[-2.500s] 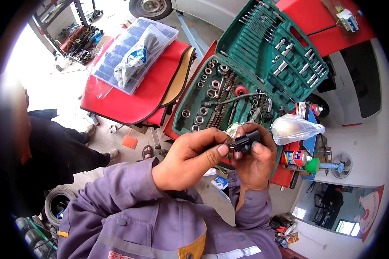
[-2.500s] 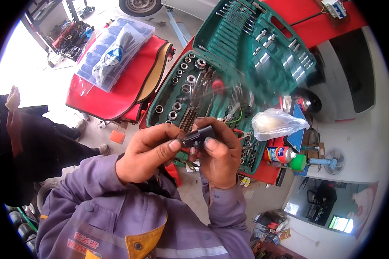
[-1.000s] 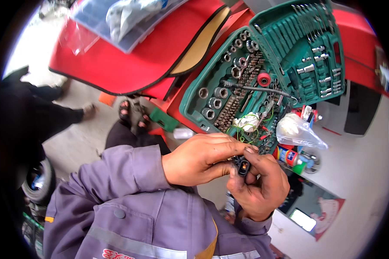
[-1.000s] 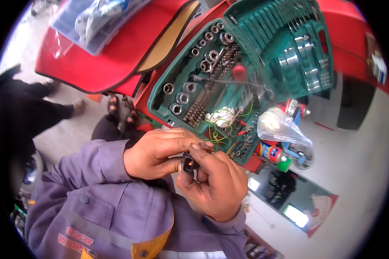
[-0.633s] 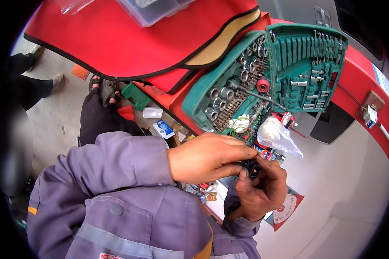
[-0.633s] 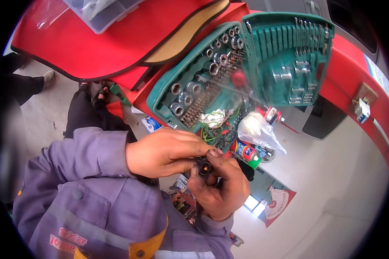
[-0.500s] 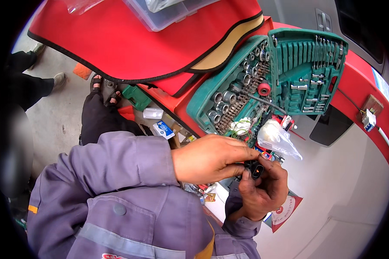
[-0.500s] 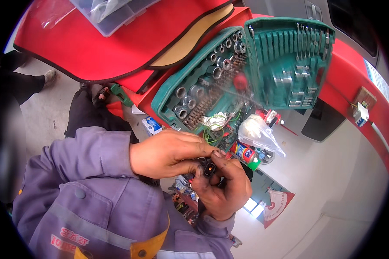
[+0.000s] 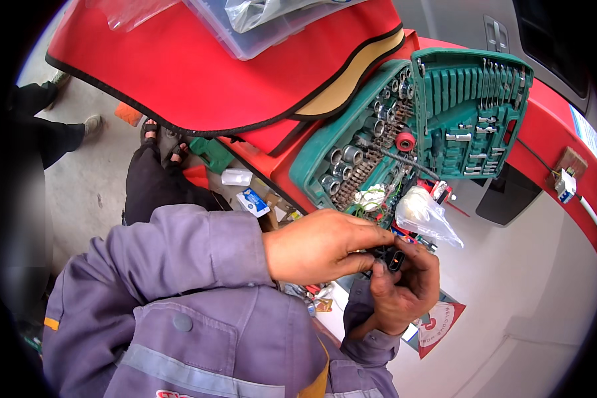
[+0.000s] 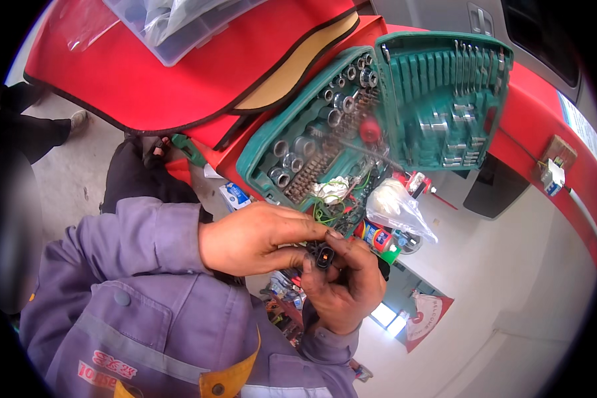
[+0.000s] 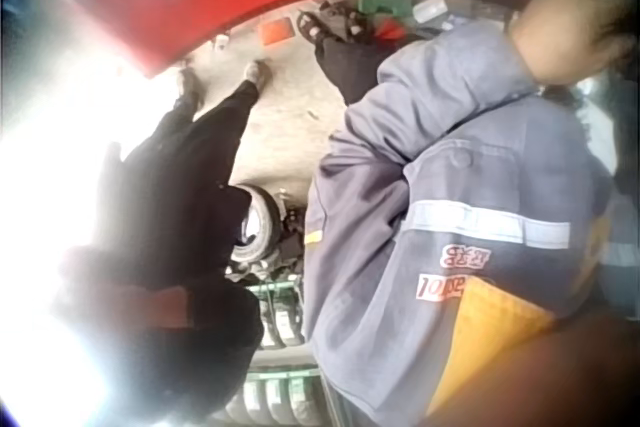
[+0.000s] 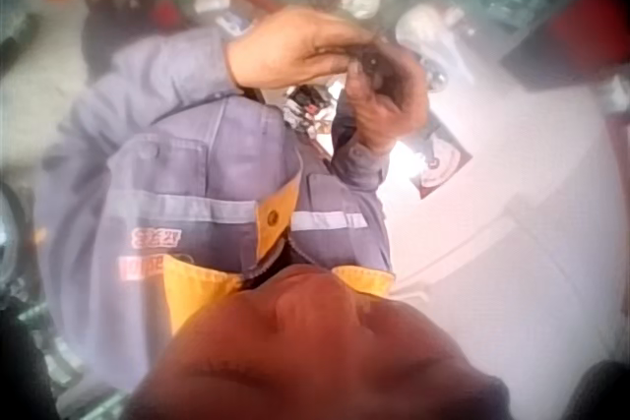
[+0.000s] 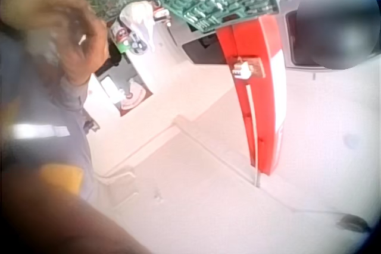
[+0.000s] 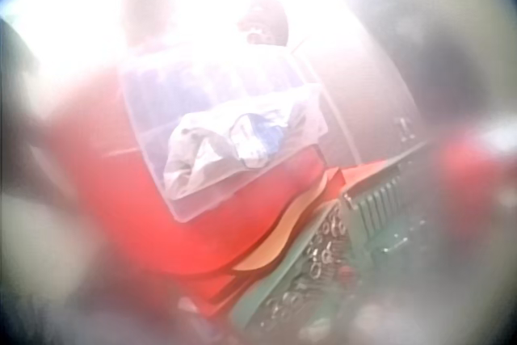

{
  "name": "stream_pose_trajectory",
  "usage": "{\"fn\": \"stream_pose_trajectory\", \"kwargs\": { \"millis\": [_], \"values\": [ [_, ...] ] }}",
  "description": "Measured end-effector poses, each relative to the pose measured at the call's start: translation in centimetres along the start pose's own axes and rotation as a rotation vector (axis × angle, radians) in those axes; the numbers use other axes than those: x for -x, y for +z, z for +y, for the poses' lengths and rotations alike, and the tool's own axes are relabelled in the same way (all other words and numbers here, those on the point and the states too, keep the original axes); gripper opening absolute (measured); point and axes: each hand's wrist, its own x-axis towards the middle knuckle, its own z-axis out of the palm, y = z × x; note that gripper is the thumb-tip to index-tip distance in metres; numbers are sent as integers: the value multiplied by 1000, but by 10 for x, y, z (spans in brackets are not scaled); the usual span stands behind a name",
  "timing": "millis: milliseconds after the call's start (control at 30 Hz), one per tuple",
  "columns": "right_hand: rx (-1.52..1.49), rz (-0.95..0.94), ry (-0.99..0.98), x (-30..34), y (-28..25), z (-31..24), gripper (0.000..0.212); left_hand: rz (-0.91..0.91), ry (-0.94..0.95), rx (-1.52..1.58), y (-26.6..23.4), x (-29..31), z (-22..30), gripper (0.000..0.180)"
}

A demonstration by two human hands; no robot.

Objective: The person works on a small black electrical connector, using a screwdriver to pry open the housing and manipulate the internal wires. They then use pliers to adjust the connector components and inspect the assembly before placing it on the floor.

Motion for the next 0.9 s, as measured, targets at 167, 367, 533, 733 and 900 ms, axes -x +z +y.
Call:
{"fn": "stream_pose_trajectory", "kwargs": {
  "millis": [167, 367, 533, 733, 900],
  "values": [
    [-38, 15, -22, 4, 3, 7, 43, -25, 14, -32, 2, 1, -6, 49],
    [-115, -25, 53, 5, -2, 18, 54, 20, 7, -13, 6, -1, -9, 53],
    [-145, 299, 338, -22, -28, 43, 45, 31, -232, 8, -10, -3, -11, 34],
    [273, 217, 401, -37, -54, 171, 24, 137, -278, 202, -3, -1, -6, 25],
    [294, -73, 680, -54, -31, 203, 42, 114, -164, 86, 3, 0, -4, 25]
  ]
}}
